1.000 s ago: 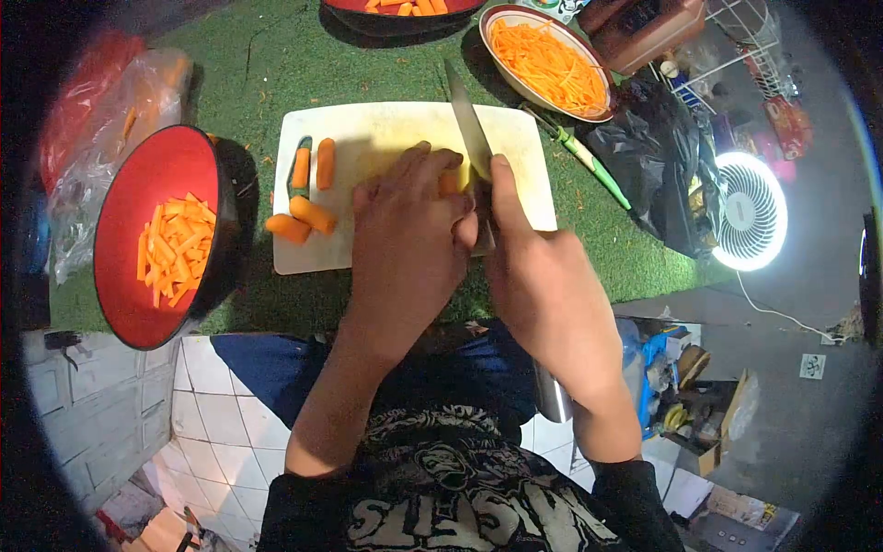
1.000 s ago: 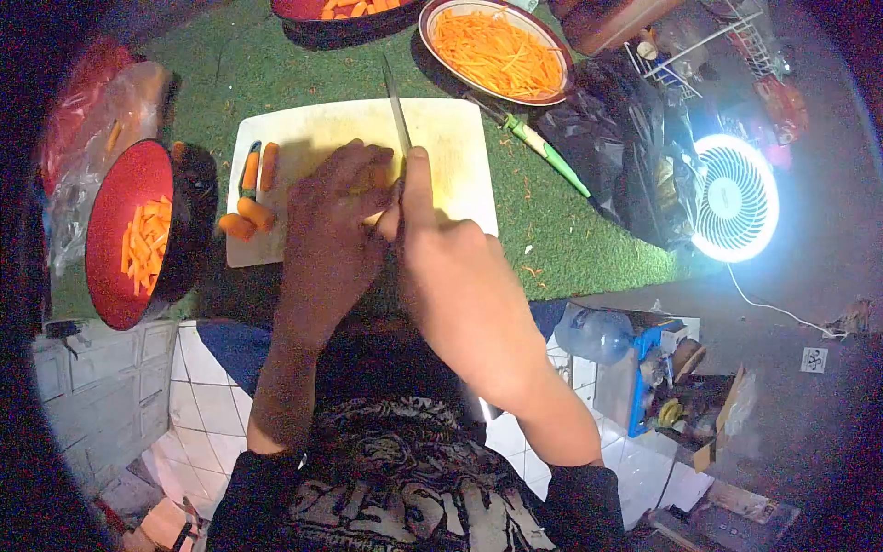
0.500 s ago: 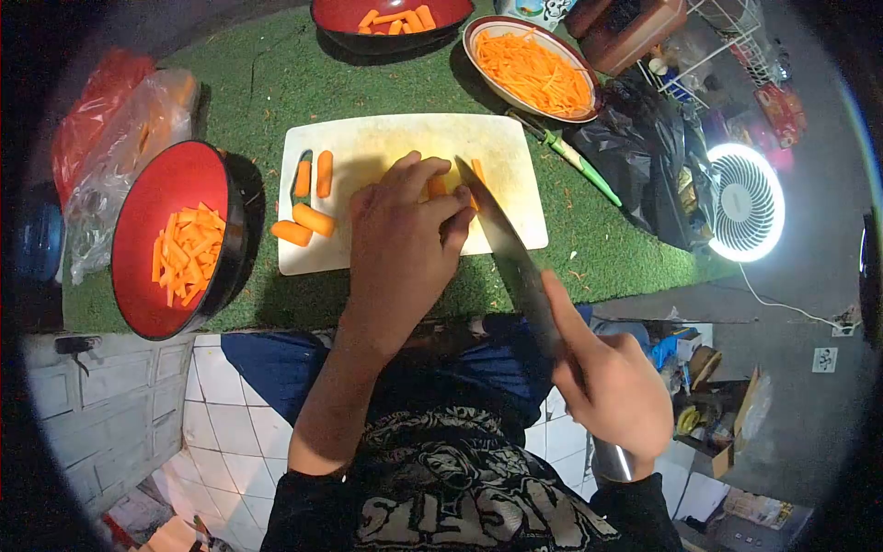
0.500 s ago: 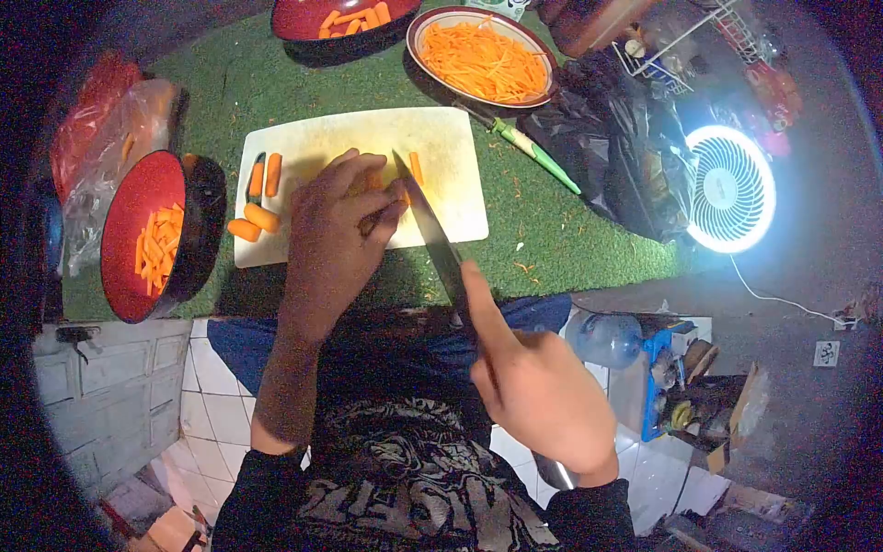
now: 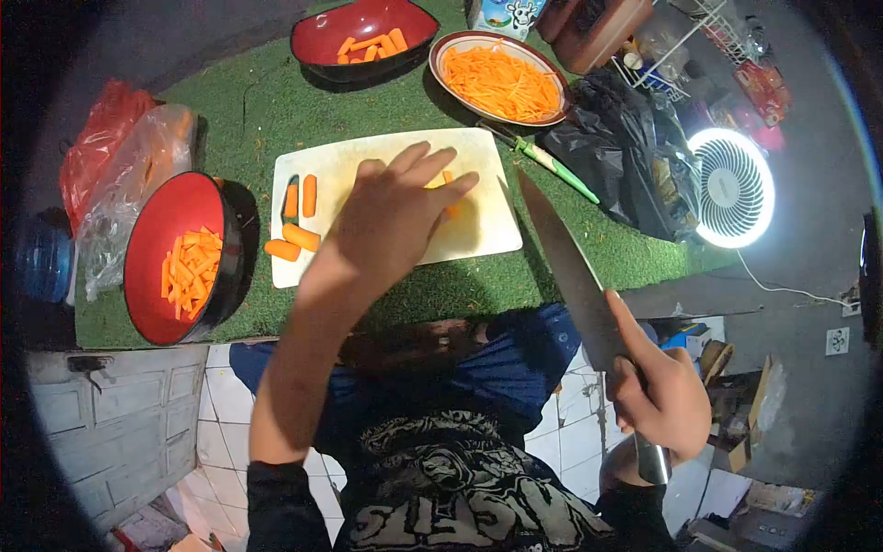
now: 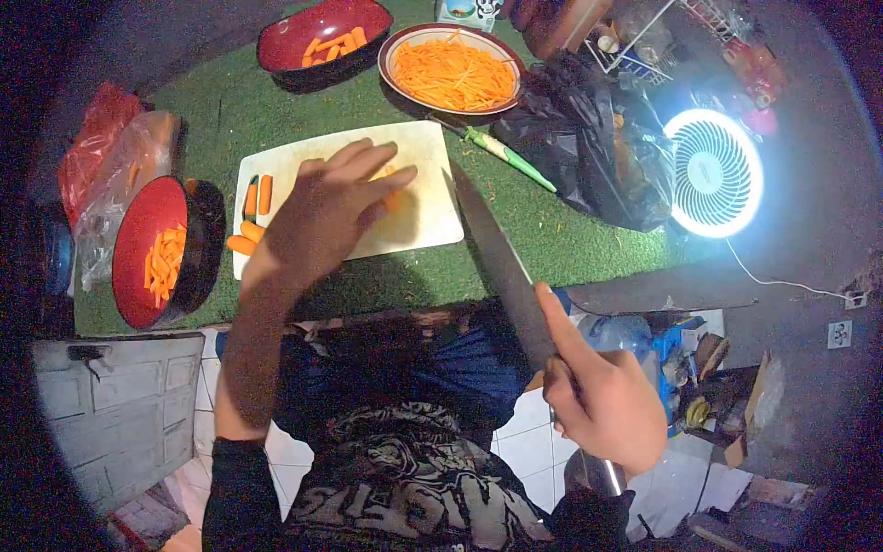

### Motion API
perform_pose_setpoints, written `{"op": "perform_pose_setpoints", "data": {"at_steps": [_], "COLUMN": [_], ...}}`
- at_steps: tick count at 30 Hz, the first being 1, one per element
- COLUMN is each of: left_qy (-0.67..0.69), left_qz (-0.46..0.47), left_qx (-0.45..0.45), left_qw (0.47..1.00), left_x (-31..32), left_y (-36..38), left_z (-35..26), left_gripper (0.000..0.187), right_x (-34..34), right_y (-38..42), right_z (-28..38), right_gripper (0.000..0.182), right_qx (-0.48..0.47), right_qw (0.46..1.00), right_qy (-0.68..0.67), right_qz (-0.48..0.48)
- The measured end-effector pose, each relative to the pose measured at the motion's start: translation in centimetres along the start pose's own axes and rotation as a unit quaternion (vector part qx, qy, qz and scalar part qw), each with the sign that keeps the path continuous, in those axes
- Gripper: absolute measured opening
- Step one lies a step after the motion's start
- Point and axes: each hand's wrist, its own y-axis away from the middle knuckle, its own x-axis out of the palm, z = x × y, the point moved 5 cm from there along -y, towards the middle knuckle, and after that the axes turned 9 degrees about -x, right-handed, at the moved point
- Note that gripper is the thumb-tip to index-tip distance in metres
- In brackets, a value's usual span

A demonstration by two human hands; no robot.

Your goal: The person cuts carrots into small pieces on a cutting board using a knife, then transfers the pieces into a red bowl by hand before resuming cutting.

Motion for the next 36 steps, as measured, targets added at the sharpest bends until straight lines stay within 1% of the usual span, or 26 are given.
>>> {"op": "perform_pose_setpoints", "data": {"at_steps": [2,3,5,8,9,12,15,18,19,22,24,25,28,31,34,36], "left_qy": [-0.016,0.002,0.038,0.054,0.037,-0.056,0.011,-0.048,-0.052,-0.069,-0.085,-0.083,-0.091,-0.041,0.020,0.023], "left_qz": [0.103,0.116,0.143,0.061,0.049,0.079,0.049,0.177,0.175,0.166,0.154,0.152,0.151,0.114,0.139,0.176], "left_qx": [0.040,0.047,0.062,0.084,0.083,0.072,0.081,0.017,0.016,0.012,0.008,0.009,-0.009,0.005,0.020,0.000], "left_qw": [0.994,0.992,0.987,0.993,0.995,0.993,0.995,0.983,0.983,0.984,0.984,0.985,0.984,0.993,0.990,0.984], "left_x": [0.1,-0.1,-0.2,-1.0,-1.1,-0.6,-1.1,0.2,0.3,1.1,1.2,0.8,0.2,0.1,-0.1,-0.3], "left_y": [-1.1,-1.6,-2.3,-2.0,-1.8,-2.3,-2.6,-4.8,-5.0,-5.4,-5.4,-5.4,-5.0,-4.3,-4.9,-4.7], "left_z": [0.3,0.6,0.9,0.6,0.1,-1.0,-1.5,-1.6,-1.8,-1.8,-2.1,-2.6,-3.2,-2.8,-1.9,-2.3], "left_gripper": [0.036,0.034,0.029,0.020,0.016,0.018,0.018,0.016,0.015,0.012,0.012,0.014,0.017,0.017,0.014,0.014], "right_x": [0.3,0.4,0.4,0.3,0.3,0.1,0.3,0.9,1.0,1.1,1.1,1.1,1.7,1.9,2.2,2.3], "right_y": [-0.1,-0.1,-0.2,-0.3,-0.2,0.0,0.3,0.8,1.0,1.8,2.3,2.5,3.0,3.0,2.7,2.6], "right_z": [-0.5,-0.8,-0.8,-1.5,-2.0,-3.1,-4.3,-5.6,-6.0,-6.9,-7.3,-7.4,-8.1,-8.5,-8.3,-8.4], "right_gripper": [0.066,0.067,0.067,0.067,0.067,0.066,0.066,0.065,0.065,0.065,0.065,0.066,0.067,0.068,0.065,0.064], "right_qx": [-0.024,-0.026,-0.019,-0.020,-0.018,-0.001,0.008,0.006,0.005,-0.019,0.012,0.028,0.002,0.012,-0.003,0.004], "right_qw": [0.999,0.999,0.999,0.997,0.997,0.995,0.992,0.988,0.986,0.989,0.990,0.990,0.992,0.990,0.994,0.993], "right_qy": [-0.021,0.010,-0.031,-0.075,-0.080,-0.098,-0.125,-0.155,-0.165,-0.133,-0.120,-0.114,-0.049,-0.113,-0.083,-0.103], "right_qz": [-0.002,0.019,0.016,-0.006,-0.012,0.000,0.002,-0.011,-0.018,-0.059,-0.073,-0.080,-0.116,-0.082,-0.075,-0.063]}}
